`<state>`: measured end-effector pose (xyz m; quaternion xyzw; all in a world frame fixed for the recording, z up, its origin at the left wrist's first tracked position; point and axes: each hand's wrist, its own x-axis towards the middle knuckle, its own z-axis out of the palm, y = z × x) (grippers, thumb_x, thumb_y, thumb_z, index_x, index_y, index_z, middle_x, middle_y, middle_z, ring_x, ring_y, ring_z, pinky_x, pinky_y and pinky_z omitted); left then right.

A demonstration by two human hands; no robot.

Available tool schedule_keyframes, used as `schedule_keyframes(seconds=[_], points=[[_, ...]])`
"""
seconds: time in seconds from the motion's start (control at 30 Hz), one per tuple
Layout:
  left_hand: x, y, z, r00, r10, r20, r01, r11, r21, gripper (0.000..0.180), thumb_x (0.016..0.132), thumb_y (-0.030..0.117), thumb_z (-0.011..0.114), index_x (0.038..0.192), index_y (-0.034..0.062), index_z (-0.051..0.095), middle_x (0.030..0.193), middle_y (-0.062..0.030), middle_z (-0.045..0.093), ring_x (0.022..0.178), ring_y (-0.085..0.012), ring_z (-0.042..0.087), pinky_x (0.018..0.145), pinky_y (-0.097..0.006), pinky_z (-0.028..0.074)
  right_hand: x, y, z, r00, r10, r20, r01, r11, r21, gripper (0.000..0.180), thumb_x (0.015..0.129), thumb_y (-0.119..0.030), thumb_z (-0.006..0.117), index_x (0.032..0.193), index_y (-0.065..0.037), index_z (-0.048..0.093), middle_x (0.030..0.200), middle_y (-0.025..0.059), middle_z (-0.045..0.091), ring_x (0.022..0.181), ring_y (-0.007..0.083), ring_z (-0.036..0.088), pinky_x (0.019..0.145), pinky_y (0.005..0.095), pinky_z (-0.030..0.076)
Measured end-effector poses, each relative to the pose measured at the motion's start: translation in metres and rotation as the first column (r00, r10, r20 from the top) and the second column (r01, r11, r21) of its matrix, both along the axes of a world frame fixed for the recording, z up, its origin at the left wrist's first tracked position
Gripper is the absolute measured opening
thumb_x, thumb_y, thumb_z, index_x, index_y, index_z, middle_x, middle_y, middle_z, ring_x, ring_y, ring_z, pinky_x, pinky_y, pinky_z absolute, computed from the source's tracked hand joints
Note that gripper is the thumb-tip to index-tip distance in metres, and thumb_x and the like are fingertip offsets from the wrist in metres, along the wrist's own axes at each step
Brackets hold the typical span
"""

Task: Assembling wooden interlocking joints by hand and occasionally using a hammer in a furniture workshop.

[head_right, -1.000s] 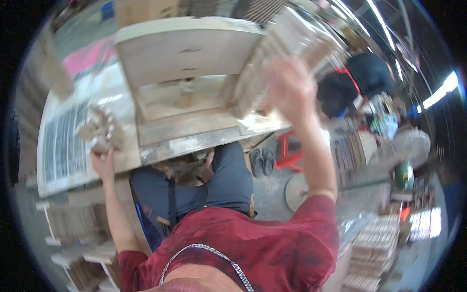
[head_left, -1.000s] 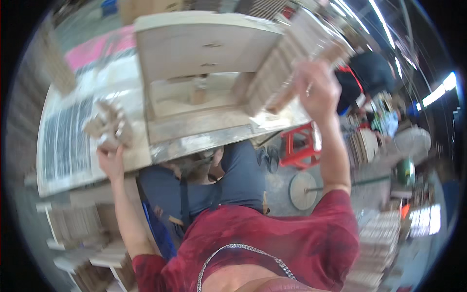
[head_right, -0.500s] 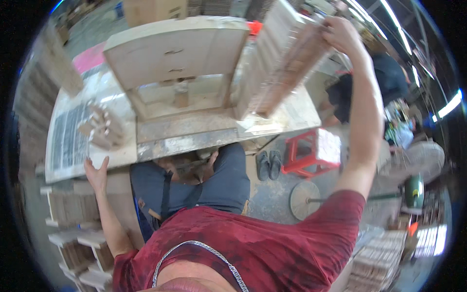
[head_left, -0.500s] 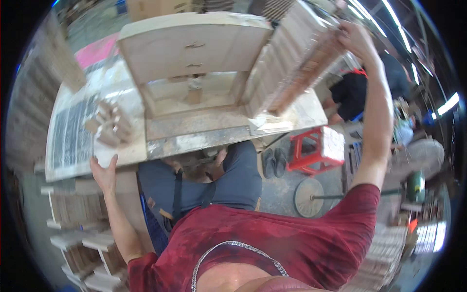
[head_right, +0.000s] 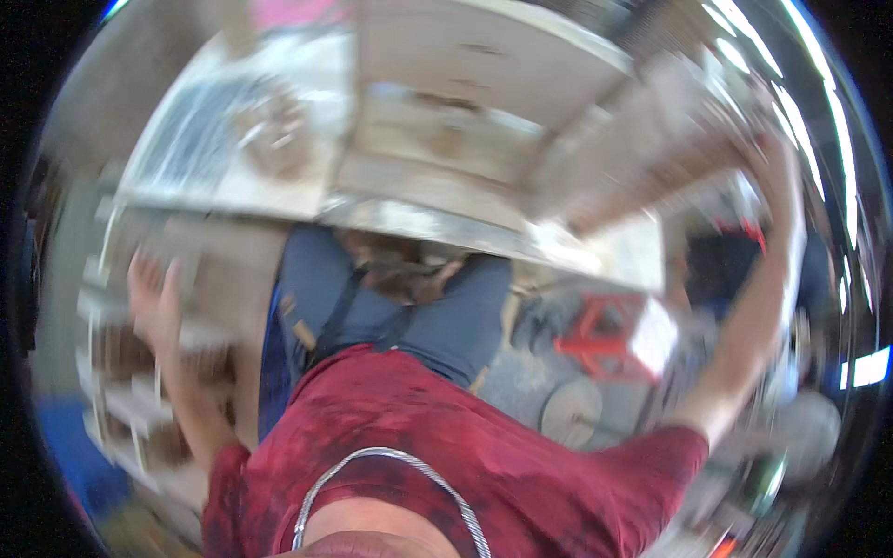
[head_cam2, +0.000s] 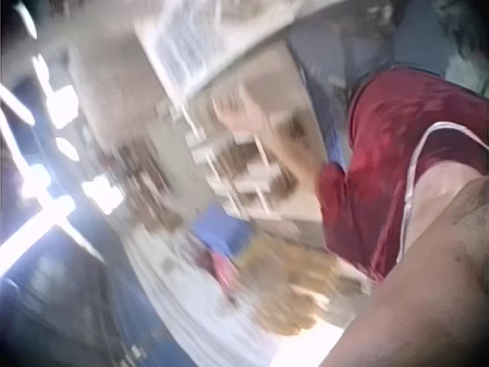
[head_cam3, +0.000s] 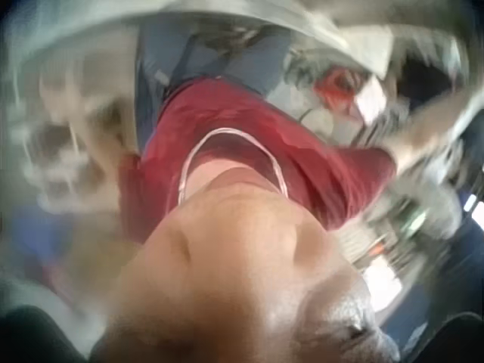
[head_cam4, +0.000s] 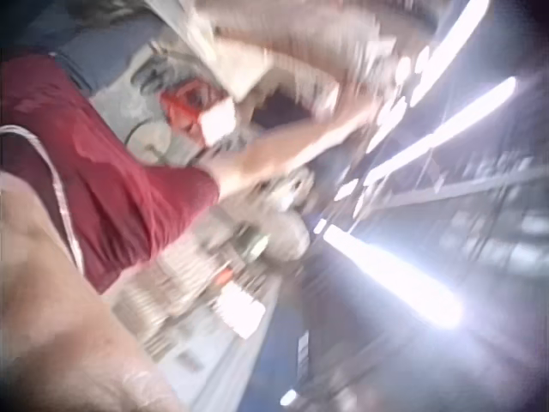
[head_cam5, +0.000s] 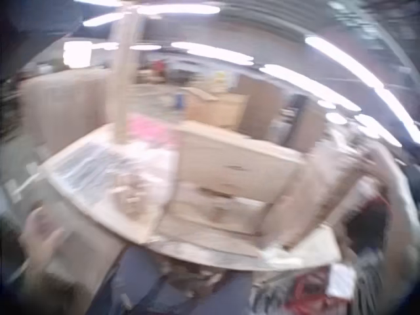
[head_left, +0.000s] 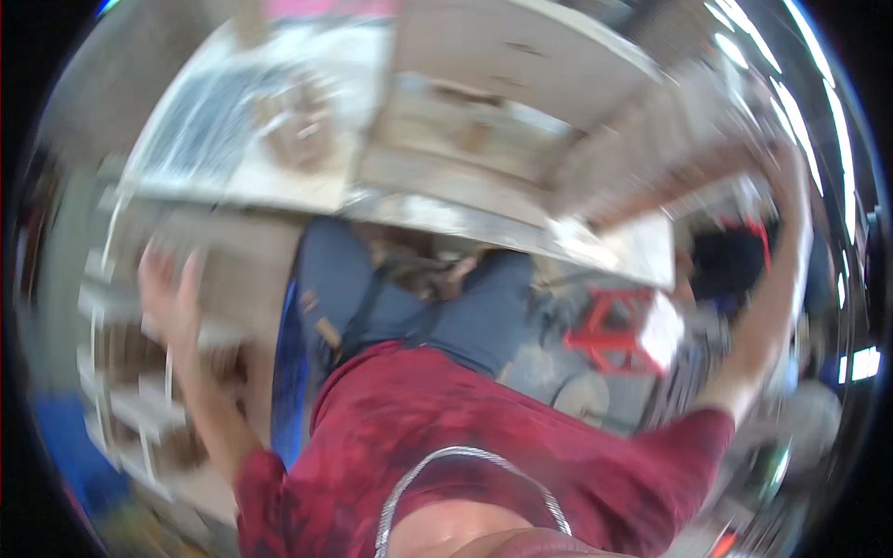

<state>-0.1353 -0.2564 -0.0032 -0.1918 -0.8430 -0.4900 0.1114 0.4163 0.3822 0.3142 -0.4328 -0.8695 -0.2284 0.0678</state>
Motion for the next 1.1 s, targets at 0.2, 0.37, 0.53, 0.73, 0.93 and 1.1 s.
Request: schedule_keyframes(seconds=[0.2, 0.37, 0.53, 0.73, 0.93, 1.1], points=[[-0.008, 0.046, 0.031, 0.975, -0.214, -0.053, 0.218, 0.970, 0.103, 0.054, 0.092, 0.009, 0.076, 0.140, -0.0020, 0.054, 0.132, -0.0191, 0.064, 0.119, -0.0253, 0.063, 0.104, -0.039, 0.049, 0.003, -0.103, 0.038, 0.894, 0.092, -0.439, -0.068, 0.995, 0.070, 0.031, 0.087, -0.021, 0.079, 0.111, -0.003, 0.074, 0.092, 0.0041, 0.076, 0.084, 0.0076, 0.066, 0.077, 0.0273, 0.052], [0.047, 0.115, 0.062, 0.843, -0.508, -0.176, 0.530, 0.841, 0.111, 0.028, 0.088, 0.001, 0.076, 0.115, -0.0020, 0.069, 0.107, -0.0089, 0.073, 0.098, -0.0180, 0.068, 0.091, -0.030, 0.053, -0.090, -0.206, -0.030, 0.667, 0.158, -0.728, -0.376, 0.915, -0.146, 0.024, 0.083, -0.018, 0.085, 0.100, -0.005, 0.076, 0.085, -0.0024, 0.072, 0.077, 0.0038, 0.061, 0.070, 0.0224, 0.047], [0.099, 0.158, 0.079, 0.627, -0.695, -0.352, 0.737, 0.676, -0.023, 0.022, 0.081, 0.000, 0.078, 0.103, -0.0002, 0.073, 0.096, -0.0133, 0.074, 0.091, -0.0233, 0.073, 0.082, -0.031, 0.054, -0.188, -0.270, -0.149, 0.557, 0.002, -0.831, -0.754, 0.421, -0.504, 0.026, 0.081, -0.014, 0.087, 0.100, 0.000, 0.074, 0.083, -0.0028, 0.068, 0.076, 0.0046, 0.056, 0.069, 0.0232, 0.046], [0.071, 0.065, 0.046, 0.913, -0.387, -0.130, 0.362, 0.915, -0.179, 0.019, 0.085, 0.001, 0.074, 0.104, 0.0008, 0.073, 0.098, -0.0114, 0.073, 0.088, -0.0209, 0.072, 0.080, -0.031, 0.056, -0.258, -0.293, -0.235, 0.560, -0.229, -0.796, -0.824, -0.051, -0.565, 0.028, 0.081, -0.006, 0.085, 0.104, 0.003, 0.072, 0.093, 0.0034, 0.069, 0.086, 0.0095, 0.062, 0.080, 0.0263, 0.051], [0.078, -0.042, 0.045, 0.920, 0.132, -0.368, -0.310, 0.819, -0.483, 0.027, 0.083, 0.011, 0.072, 0.109, 0.0040, 0.071, 0.107, -0.0144, 0.072, 0.098, -0.0349, 0.069, 0.087, -0.042, 0.055, -0.285, -0.286, -0.296, 0.515, -0.274, -0.812, -0.856, -0.203, -0.475, 0.022, 0.084, -0.004, 0.079, 0.105, 0.002, 0.072, 0.094, 0.0040, 0.070, 0.086, 0.0105, 0.064, 0.080, 0.0263, 0.051], [0.060, -0.111, 0.018, 0.912, 0.313, -0.264, -0.361, 0.307, -0.881, 0.025, 0.084, 0.009, 0.064, 0.106, 0.0062, 0.075, 0.104, -0.0168, 0.072, 0.103, -0.0312, 0.069, 0.088, -0.044, 0.056, -0.318, -0.289, -0.302, 0.593, -0.242, -0.768, -0.802, -0.259, -0.538, 0.020, 0.085, -0.001, 0.079, 0.103, 0.002, 0.072, 0.093, 0.0040, 0.070, 0.084, 0.0101, 0.063, 0.078, 0.0256, 0.050]])
